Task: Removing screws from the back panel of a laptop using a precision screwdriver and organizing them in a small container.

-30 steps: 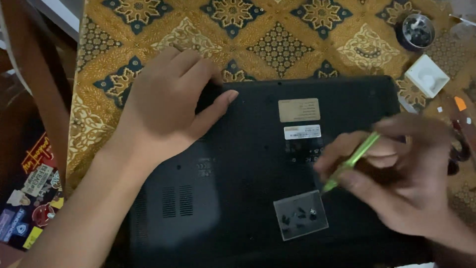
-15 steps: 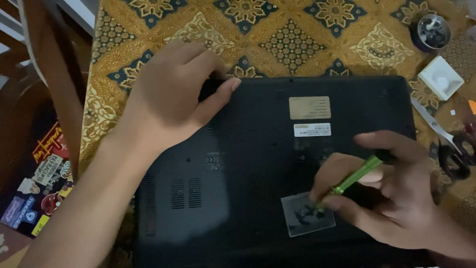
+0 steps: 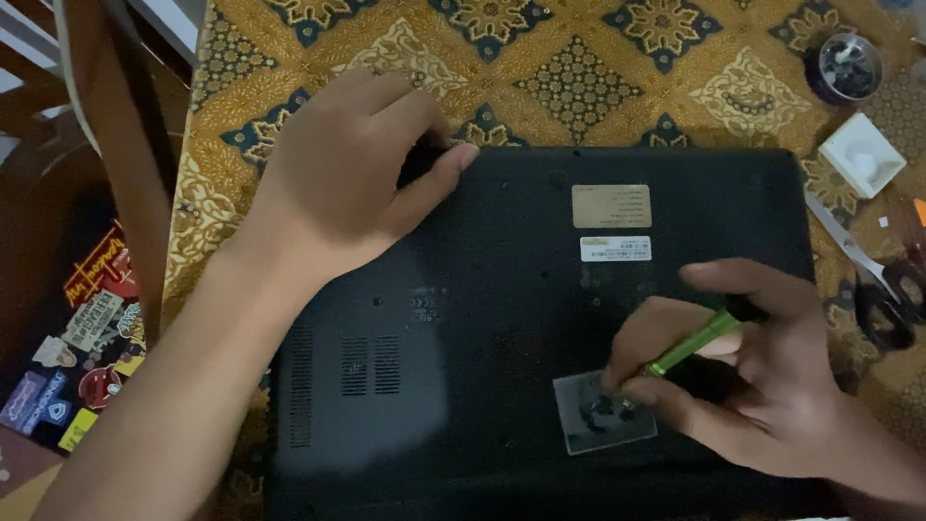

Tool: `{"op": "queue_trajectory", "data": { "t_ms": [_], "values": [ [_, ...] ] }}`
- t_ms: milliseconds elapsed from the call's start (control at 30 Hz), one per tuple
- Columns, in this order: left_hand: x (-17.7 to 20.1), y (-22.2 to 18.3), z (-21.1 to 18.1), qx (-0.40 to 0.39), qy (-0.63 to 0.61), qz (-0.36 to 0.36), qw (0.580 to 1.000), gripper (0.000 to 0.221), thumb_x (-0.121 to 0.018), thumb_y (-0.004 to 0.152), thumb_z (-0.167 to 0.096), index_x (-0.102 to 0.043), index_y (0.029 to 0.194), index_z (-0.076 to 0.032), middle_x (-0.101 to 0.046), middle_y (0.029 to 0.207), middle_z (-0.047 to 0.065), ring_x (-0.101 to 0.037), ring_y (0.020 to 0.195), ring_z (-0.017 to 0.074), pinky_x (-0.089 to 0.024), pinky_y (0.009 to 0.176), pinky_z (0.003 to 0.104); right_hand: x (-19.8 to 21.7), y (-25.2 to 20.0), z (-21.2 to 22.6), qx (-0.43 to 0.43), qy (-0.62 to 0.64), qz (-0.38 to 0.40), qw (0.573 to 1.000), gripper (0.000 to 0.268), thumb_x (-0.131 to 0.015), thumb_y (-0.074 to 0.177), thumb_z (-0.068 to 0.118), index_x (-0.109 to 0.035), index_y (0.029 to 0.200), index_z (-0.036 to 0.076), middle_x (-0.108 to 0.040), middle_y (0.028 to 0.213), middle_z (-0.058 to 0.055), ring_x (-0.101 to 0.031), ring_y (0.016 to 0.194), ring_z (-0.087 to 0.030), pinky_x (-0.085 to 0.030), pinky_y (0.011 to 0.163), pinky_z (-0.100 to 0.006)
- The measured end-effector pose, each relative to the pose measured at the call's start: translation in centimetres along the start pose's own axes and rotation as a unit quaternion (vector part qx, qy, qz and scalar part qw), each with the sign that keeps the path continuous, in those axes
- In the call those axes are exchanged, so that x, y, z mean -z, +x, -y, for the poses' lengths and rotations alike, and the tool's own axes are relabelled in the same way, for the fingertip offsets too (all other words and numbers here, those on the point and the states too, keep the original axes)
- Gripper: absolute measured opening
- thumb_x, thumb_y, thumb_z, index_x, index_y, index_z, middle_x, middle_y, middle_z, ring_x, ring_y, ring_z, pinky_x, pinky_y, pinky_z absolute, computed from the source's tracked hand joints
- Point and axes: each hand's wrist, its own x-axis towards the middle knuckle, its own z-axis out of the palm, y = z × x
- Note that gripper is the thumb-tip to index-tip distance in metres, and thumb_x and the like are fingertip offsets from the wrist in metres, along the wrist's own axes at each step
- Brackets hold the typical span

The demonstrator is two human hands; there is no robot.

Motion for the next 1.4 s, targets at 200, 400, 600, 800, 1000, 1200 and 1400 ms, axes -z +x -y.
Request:
{"op": "queue_trajectory", "data": {
  "t_ms": [200,400,600,800,1000,1200,1400],
  "values": [
    [0.0,0.0,0.0,0.001,-0.004,0.001,1.000,0.020,-0.073,0.109,-0.017,-0.069,0.097,-0.002,-0.068,0.091,0.014,-0.063,0.085,0.0328,-0.052,0.075,0.042,-0.4,0.5,0.4,0.010,-0.012,0.002,1.000,0.075,-0.064,0.100,0.009,-0.017,0.157,0.024,-0.071,0.113,-0.010,-0.080,0.106,-0.030,-0.078,0.097,-0.049],
    [0.0,0.2,-0.1,-0.018,0.001,-0.012,1.000,0.017,-0.076,0.109,-0.014,-0.070,0.100,-0.001,-0.068,0.092,0.015,-0.063,0.085,0.0335,-0.054,0.077,0.043,0.1,0.1,0.6,0.009,-0.015,-0.003,1.000,0.074,-0.064,0.098,0.008,-0.018,0.154,0.021,-0.072,0.111,-0.012,-0.081,0.104,-0.033,-0.080,0.096,-0.051],
    [1.8,1.5,-4.5,-0.075,-0.204,0.016,0.976,0.031,-0.062,0.101,-0.029,-0.073,0.105,-0.001,-0.072,0.099,0.014,-0.067,0.098,0.0307,-0.044,0.102,0.052,0.4,0.7,1.7,0.006,-0.022,-0.050,0.998,0.078,-0.066,0.094,0.009,-0.016,0.153,0.020,-0.076,0.102,-0.019,-0.084,0.098,-0.036,-0.080,0.087,-0.051],
    [1.8,1.2,-7.8,-0.066,-0.287,0.192,0.936,0.044,-0.057,0.095,-0.044,-0.070,0.122,-0.012,-0.069,0.110,0.004,-0.054,0.099,0.0251,-0.037,0.086,0.040,0.2,1.0,2.3,0.033,-0.122,-0.075,0.989,0.079,-0.065,0.091,0.010,-0.015,0.152,0.009,-0.076,0.092,-0.017,-0.085,0.089,-0.033,-0.078,0.086,-0.044],
    [0.7,0.9,-8.4,-0.092,-0.266,0.185,0.942,0.038,-0.061,0.095,-0.047,-0.076,0.108,-0.015,-0.072,0.097,0.000,-0.054,0.093,0.0233,-0.036,0.076,0.039,0.4,-0.3,1.8,0.001,-0.061,-0.100,0.993,0.084,-0.063,0.092,0.008,-0.012,0.156,0.025,-0.068,0.115,-0.020,-0.080,0.109,-0.041,-0.079,0.099,-0.060],
    [0.4,0.8,-8.7,-0.105,-0.301,0.142,0.937,0.026,-0.063,0.098,-0.037,-0.079,0.095,-0.017,-0.073,0.088,-0.001,-0.054,0.084,0.0208,-0.035,0.074,0.038,0.1,0.1,2.2,0.018,-0.089,-0.112,0.990,0.083,-0.064,0.091,0.006,-0.014,0.155,0.023,-0.071,0.106,-0.019,-0.082,0.102,-0.037,-0.079,0.096,-0.056],
    [0.5,0.8,-8.9,-0.104,-0.309,0.120,0.938,0.015,-0.067,0.098,-0.028,-0.076,0.095,-0.016,-0.073,0.090,0.000,-0.058,0.081,0.0212,-0.038,0.073,0.037,0.0,0.2,2.2,0.019,-0.074,-0.122,0.990,0.084,-0.064,0.090,0.006,-0.011,0.154,0.019,-0.071,0.105,-0.021,-0.082,0.101,-0.039,-0.079,0.090,-0.054]
  ]
}}
